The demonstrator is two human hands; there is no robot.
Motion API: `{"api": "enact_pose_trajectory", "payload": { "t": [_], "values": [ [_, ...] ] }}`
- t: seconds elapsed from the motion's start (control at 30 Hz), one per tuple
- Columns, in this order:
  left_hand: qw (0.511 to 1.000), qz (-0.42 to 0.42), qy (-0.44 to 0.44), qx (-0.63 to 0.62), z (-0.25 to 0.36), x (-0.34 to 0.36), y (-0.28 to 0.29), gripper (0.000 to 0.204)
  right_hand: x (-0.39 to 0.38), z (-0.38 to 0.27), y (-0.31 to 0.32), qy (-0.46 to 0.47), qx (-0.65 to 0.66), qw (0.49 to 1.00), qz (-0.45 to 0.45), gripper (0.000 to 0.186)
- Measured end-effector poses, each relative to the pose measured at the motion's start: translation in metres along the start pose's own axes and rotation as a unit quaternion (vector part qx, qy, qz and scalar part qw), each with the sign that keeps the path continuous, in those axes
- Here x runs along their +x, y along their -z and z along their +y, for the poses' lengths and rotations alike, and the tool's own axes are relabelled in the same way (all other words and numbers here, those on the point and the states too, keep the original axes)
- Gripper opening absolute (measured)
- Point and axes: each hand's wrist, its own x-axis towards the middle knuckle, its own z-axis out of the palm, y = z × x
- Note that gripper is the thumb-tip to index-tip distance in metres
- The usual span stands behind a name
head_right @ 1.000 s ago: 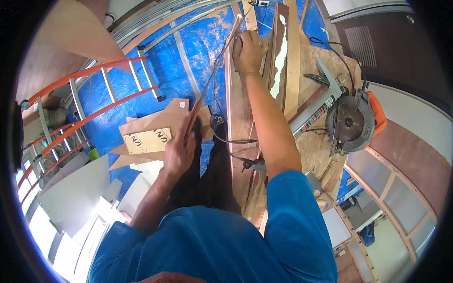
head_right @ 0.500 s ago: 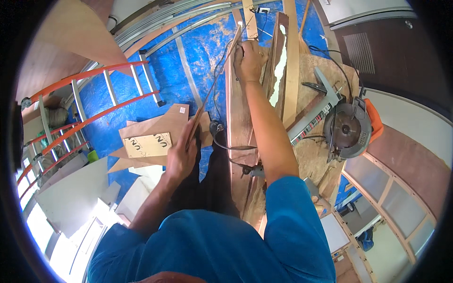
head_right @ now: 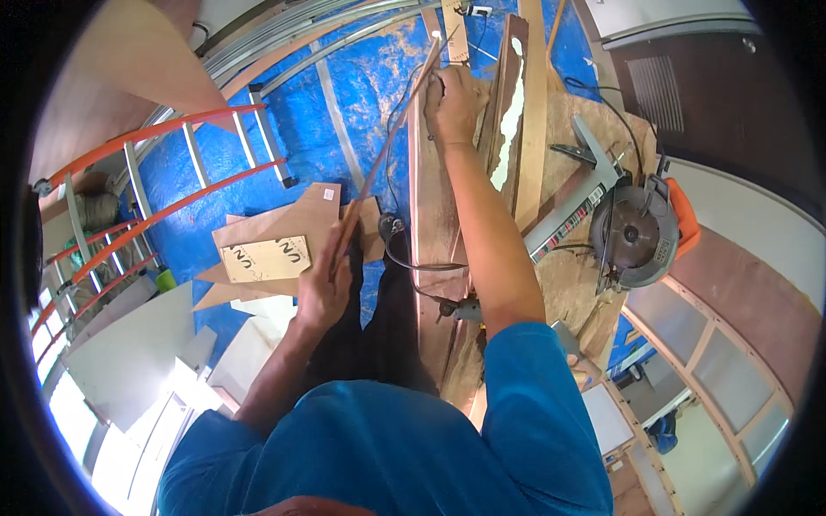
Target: The person uses a drill to secure plywood panels to a curved wall frame, removes a panel to adjust a wooden support piece, and then uses a hand saw to cut a thin wooden strip before applying adhesive with a caulk gun to attach the strip to the support.
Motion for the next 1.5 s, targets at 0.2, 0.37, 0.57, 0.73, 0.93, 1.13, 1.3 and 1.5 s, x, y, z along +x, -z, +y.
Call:
{"api": "enact_pose_trajectory", "payload": {
  "t": [0.2, 0.37, 0.57, 0.73, 0.93, 1.13, 1.3, 1.5],
  "values": [
    [0.997, -0.011, 0.061, 0.036, -0.013, 0.07, -0.025, 0.061, -0.002, -0.013, 0.01, -0.015, 0.018, 1.0, -0.013, 0.012],
    [0.981, -0.102, 0.158, 0.039, 0.022, 0.045, 0.002, 0.059, 0.003, -0.003, 0.004, -0.01, 0.008, 1.0, 0.024, 0.011],
    [0.993, -0.066, 0.066, 0.076, 0.022, 0.03, 0.023, 0.055, 0.006, -0.006, 0.002, -0.005, 0.036, 0.999, 0.016, 0.01],
    [0.986, -0.105, 0.109, 0.071, 0.022, 0.068, -0.002, 0.058, -0.005, -0.006, 0.003, -0.037, 0.109, 0.993, -0.001, 0.009],
    [0.998, -0.06, 0.015, 0.017, 0.023, 0.064, 0.009, 0.061, -0.003, -0.004, 0.0, -0.049, 0.008, 0.999, 0.008, 0.025],
    [0.99, -0.093, 0.097, 0.046, 0.05, 0.016, 0.03, 0.061, -0.001, -0.005, 0.004, -0.045, -0.059, 0.997, -0.004, 0.021],
    [0.996, -0.058, 0.042, 0.057, 0.029, 0.031, 0.025, 0.06, 0.003, -0.009, 0.006, -0.008, -0.022, 1.0, -0.021, 0.023],
    [0.996, -0.059, 0.069, 0.024, 0.028, 0.117, -0.023, 0.055, -0.003, -0.007, 0.005, -0.042, -0.045, 0.997, -0.047, 0.024]
  ]
}}
